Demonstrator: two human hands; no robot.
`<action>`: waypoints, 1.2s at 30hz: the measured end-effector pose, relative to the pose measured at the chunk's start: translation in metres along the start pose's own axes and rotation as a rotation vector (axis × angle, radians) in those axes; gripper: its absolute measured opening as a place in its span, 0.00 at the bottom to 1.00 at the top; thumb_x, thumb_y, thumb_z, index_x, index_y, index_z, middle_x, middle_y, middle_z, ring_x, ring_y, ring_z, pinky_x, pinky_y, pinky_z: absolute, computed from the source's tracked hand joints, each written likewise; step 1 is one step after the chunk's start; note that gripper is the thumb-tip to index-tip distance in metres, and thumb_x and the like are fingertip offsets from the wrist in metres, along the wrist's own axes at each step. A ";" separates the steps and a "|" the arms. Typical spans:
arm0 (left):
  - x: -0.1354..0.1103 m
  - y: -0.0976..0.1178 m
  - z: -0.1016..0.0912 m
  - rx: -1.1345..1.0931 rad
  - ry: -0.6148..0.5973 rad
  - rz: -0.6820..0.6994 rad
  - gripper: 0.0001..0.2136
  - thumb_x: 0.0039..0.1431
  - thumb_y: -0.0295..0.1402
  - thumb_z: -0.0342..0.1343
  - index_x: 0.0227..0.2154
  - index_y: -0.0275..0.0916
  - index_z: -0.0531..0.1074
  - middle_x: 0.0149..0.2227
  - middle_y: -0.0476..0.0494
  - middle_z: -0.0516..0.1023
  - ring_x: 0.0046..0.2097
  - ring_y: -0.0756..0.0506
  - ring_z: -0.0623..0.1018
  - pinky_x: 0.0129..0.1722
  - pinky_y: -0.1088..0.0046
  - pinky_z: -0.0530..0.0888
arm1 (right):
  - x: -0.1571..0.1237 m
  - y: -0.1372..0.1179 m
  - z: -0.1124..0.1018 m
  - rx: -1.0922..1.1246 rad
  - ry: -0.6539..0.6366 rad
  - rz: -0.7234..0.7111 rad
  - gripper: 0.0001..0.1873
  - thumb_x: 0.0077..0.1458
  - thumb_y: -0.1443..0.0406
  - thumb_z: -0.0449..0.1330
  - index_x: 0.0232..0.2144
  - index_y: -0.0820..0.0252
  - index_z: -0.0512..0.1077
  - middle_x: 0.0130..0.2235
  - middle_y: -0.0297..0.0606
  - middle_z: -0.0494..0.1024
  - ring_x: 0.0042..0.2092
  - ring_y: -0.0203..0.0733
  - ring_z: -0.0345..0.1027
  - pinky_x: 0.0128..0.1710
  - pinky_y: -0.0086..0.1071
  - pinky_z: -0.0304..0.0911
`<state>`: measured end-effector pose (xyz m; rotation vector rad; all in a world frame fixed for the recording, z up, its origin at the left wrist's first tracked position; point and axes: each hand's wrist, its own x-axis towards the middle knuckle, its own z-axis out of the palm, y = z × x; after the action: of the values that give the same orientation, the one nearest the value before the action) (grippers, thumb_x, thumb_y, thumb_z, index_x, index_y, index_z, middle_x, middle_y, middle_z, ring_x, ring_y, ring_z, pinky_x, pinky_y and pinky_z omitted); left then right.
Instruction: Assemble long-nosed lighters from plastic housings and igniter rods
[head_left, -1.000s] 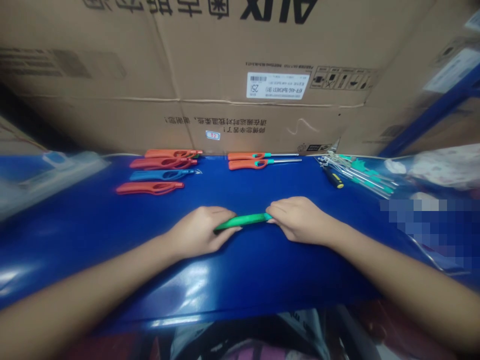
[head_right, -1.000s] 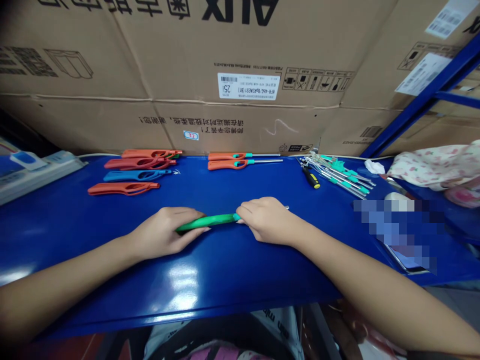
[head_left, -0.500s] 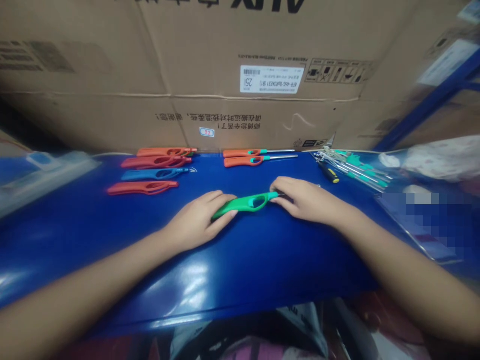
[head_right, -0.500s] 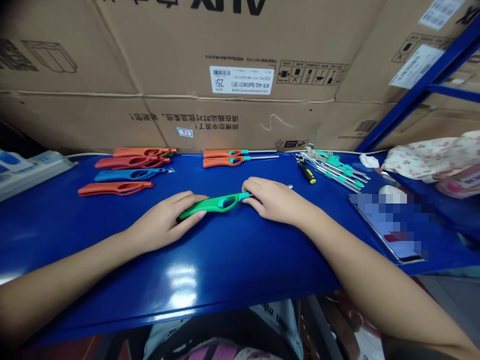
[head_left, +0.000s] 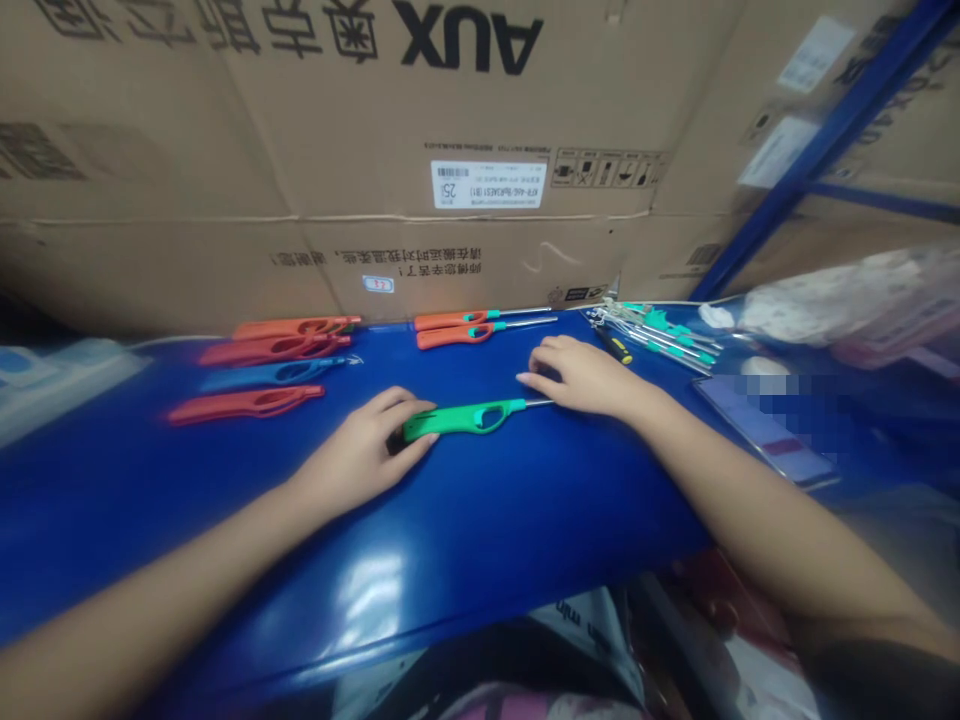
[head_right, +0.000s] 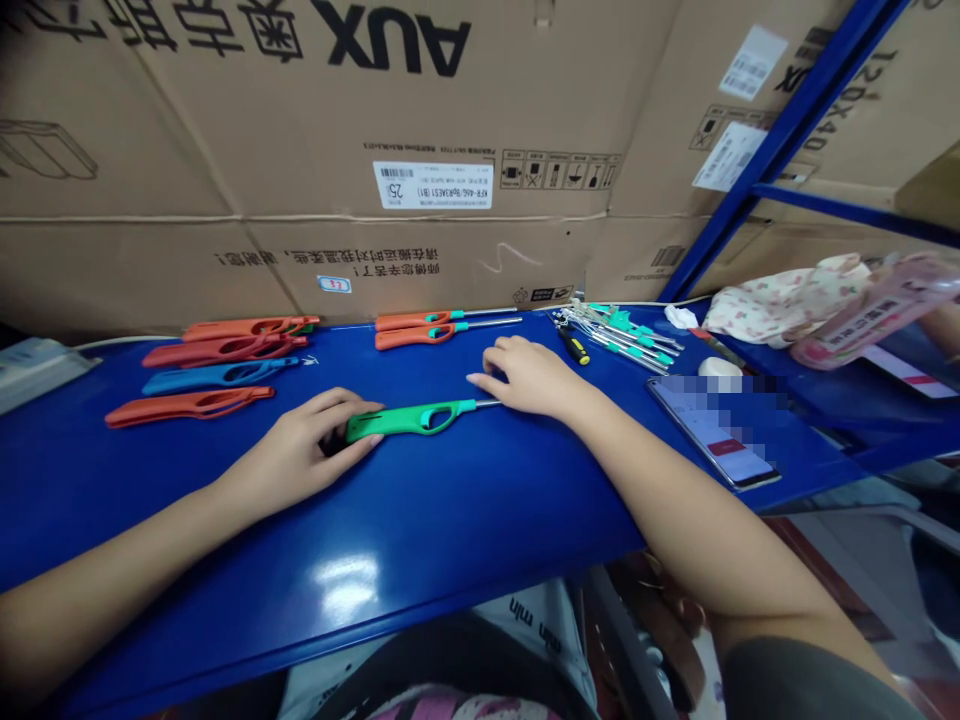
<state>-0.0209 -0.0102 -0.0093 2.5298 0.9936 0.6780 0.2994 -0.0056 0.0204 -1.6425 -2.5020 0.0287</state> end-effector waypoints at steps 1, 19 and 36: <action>0.000 -0.001 0.000 -0.003 0.005 0.004 0.15 0.67 0.41 0.54 0.50 0.39 0.75 0.45 0.42 0.74 0.39 0.46 0.76 0.42 0.68 0.76 | 0.001 0.003 0.003 -0.034 0.011 0.073 0.17 0.67 0.53 0.52 0.39 0.59 0.72 0.42 0.44 0.74 0.45 0.48 0.67 0.44 0.38 0.62; -0.003 0.003 0.002 -0.062 -0.032 0.087 0.14 0.68 0.38 0.53 0.52 0.39 0.73 0.46 0.41 0.74 0.38 0.47 0.76 0.39 0.70 0.76 | 0.001 0.027 0.016 -0.181 0.045 0.637 0.20 0.54 0.71 0.60 0.51 0.62 0.71 0.56 0.67 0.65 0.48 0.65 0.71 0.36 0.48 0.69; -0.007 0.007 0.005 -0.137 -0.050 0.085 0.15 0.66 0.33 0.55 0.54 0.38 0.73 0.48 0.41 0.74 0.45 0.46 0.77 0.48 0.69 0.75 | -0.003 -0.040 0.011 0.334 0.624 -0.085 0.06 0.54 0.71 0.59 0.36 0.58 0.74 0.37 0.39 0.78 0.30 0.39 0.70 0.28 0.32 0.66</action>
<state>-0.0187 -0.0204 -0.0119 2.4672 0.7986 0.6787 0.2624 -0.0233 0.0127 -1.1786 -1.9600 -0.0622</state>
